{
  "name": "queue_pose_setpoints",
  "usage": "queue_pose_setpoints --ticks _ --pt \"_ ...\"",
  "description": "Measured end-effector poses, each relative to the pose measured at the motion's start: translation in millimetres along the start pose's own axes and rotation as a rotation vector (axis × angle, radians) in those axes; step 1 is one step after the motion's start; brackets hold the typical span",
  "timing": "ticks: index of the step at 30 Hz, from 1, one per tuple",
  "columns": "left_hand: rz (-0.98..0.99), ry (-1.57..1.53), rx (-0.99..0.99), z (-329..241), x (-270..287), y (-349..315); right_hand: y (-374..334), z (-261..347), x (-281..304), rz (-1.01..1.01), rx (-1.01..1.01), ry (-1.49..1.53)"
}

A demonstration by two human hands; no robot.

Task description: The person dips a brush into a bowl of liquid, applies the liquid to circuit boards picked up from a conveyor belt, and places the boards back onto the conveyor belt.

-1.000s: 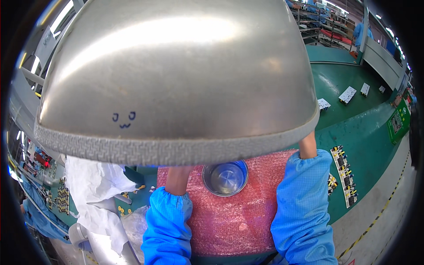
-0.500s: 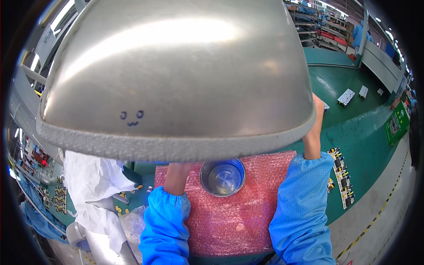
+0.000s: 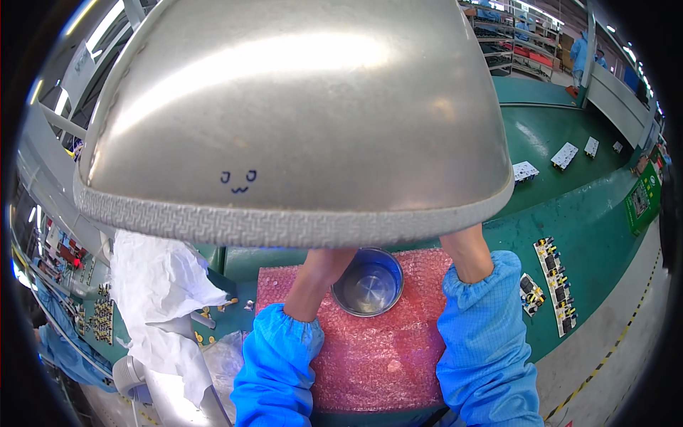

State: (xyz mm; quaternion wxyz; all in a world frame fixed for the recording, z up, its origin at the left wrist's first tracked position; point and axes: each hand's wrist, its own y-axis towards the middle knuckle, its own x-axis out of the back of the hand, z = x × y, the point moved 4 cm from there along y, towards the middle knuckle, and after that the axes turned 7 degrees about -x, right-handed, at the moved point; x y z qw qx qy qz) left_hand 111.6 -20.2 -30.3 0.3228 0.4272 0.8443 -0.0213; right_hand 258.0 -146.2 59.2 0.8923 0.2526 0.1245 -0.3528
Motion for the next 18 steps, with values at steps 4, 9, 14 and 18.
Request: queue_pose_setpoints --ticks 4,9,14,18 --pt "-0.015 -0.028 -0.003 -8 1 -2 3 -2 3 -0.012 0.054 -0.03" --pt "-0.002 -0.019 -0.034 -14 12 -3 35 -3 56 -0.085 0.063 -0.381" --pt "-0.025 -0.115 -0.11 -24 26 0 38 20 73 -0.184 0.146 -0.493" --pt "-0.106 -0.101 -0.074 -28 16 2 32 30 65 -0.116 0.225 -0.484"
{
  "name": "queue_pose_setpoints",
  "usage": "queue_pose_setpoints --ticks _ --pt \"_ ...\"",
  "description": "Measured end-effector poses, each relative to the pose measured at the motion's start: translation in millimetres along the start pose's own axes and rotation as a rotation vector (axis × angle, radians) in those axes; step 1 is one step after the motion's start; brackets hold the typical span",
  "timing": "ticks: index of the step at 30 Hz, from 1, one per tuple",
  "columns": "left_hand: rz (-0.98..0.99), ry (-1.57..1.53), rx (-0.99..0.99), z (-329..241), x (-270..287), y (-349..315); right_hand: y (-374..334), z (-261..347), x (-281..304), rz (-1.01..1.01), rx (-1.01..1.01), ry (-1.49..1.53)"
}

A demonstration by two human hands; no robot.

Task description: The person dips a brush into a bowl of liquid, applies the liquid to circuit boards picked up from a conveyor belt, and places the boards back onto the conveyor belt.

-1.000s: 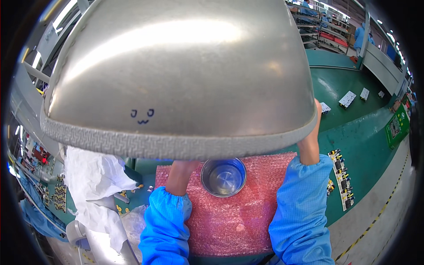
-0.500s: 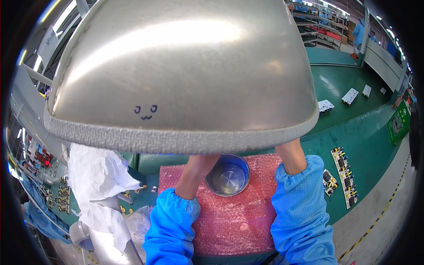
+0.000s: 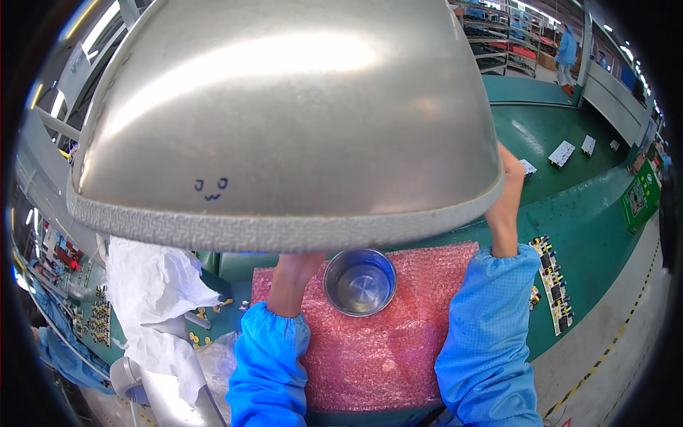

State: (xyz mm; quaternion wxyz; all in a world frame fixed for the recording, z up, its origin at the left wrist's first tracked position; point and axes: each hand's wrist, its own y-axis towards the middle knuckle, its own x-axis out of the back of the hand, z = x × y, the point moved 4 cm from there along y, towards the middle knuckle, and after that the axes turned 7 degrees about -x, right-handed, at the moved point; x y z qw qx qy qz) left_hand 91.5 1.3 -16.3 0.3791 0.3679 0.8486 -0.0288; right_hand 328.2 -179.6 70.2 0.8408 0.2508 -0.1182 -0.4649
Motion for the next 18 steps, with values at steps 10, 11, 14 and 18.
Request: queue_pose_setpoints --ticks 10,11,14,18 --pt "-0.105 -0.008 -0.084 -7 -1 3 -11 32 -11 0.328 0.152 -0.169" --pt "-0.114 0.002 -0.09 -12 1 2 -9 32 -11 0.328 0.119 -0.165" --pt "-0.092 -0.065 -0.057 -5 5 2 -8 19 -13 0.185 0.272 -0.19" --pt "0.059 0.093 -0.131 -10 3 3 -14 21 -18 0.232 0.275 -0.189"
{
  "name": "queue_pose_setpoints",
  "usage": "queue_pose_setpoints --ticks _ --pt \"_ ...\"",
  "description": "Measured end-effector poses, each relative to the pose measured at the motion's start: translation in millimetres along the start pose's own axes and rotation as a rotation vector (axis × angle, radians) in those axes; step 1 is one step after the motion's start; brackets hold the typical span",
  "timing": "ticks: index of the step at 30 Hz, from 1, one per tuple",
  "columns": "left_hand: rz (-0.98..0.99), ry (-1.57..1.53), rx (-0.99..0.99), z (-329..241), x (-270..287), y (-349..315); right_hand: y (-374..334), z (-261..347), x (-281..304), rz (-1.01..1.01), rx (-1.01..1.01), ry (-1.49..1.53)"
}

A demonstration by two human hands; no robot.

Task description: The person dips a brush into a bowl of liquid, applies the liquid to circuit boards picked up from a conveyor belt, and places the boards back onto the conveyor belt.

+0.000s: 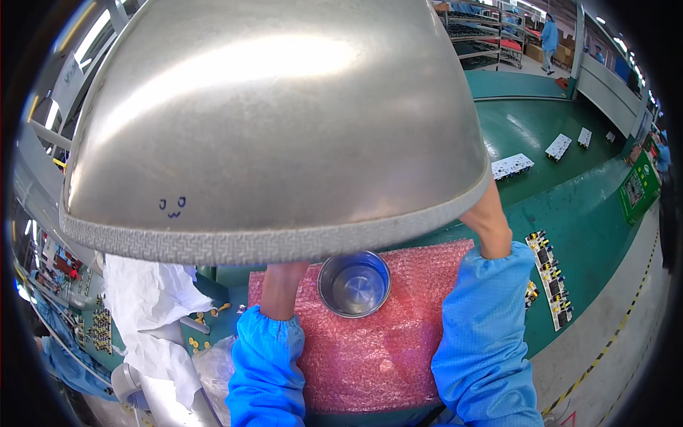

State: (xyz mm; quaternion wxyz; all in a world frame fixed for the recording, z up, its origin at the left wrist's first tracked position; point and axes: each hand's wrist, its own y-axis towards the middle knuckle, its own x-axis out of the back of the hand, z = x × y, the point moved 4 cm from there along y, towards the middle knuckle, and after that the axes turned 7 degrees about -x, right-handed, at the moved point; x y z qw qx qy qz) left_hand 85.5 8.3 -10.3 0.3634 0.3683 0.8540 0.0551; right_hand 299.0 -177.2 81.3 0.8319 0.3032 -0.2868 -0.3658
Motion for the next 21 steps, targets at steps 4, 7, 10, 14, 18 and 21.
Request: queue_pose_setpoints --ticks 4,7,10,14,18,21 --pt "-0.078 0.239 -0.017 -1 11 3 3 13 8 0.067 -0.001 -0.036" --pt "-0.056 0.212 0.012 -3 3 0 0 17 -7 -0.047 0.117 -0.032" --pt "-0.127 -0.018 0.074 8 7 0 -4 20 -11 -0.054 0.156 -0.036" --pt "-0.196 -0.163 0.101 18 10 3 -3 31 1 0.06 0.079 -0.076" --pt "-0.262 -0.133 0.122 2 10 -4 -1 36 -13 -0.093 0.174 0.005" --pt "-0.225 -0.239 0.154 14 3 -2 -6 32 -15 -0.107 0.24 -0.063"
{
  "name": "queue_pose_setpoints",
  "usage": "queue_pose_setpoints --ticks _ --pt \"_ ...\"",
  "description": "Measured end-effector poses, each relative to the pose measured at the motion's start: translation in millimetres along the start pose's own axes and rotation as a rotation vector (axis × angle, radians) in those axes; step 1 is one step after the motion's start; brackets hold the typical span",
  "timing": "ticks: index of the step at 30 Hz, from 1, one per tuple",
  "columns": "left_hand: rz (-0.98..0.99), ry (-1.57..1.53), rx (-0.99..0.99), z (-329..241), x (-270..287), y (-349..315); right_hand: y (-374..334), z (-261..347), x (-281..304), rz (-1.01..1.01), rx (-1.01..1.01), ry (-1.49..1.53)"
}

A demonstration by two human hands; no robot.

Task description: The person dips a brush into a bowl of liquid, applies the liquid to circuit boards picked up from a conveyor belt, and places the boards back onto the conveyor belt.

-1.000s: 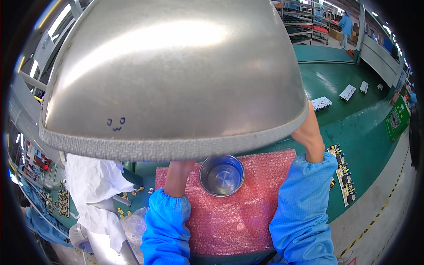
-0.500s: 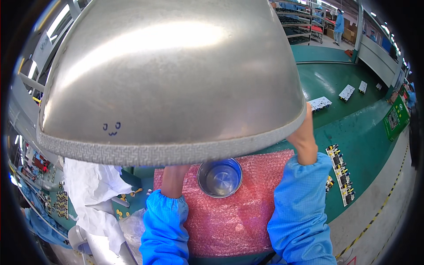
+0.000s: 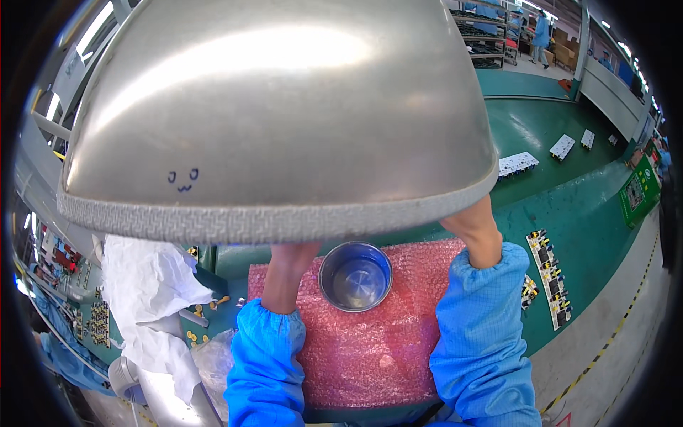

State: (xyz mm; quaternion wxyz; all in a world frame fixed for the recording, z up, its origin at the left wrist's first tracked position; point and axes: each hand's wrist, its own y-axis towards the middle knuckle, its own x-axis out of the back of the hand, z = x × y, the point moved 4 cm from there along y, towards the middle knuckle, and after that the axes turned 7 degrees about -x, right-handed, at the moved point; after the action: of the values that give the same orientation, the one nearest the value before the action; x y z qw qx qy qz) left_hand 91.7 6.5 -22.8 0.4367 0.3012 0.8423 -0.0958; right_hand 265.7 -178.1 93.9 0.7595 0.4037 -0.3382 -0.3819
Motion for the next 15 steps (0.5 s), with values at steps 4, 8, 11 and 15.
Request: queue_pose_setpoints --ticks 4,8,11,15 --pt "-0.006 0.07 -0.058 -4 2 2 7 14 9 0.13 -0.069 0.074" --pt "-0.026 0.126 -0.03 -3 5 1 5 9 5 0.042 -0.063 0.108" --pt "0.079 0.095 -0.006 3 3 -2 2 12 -4 0.061 -0.042 0.062" --pt "-0.032 0.117 -0.027 1 -2 -2 6 22 2 0.156 -0.071 0.184"
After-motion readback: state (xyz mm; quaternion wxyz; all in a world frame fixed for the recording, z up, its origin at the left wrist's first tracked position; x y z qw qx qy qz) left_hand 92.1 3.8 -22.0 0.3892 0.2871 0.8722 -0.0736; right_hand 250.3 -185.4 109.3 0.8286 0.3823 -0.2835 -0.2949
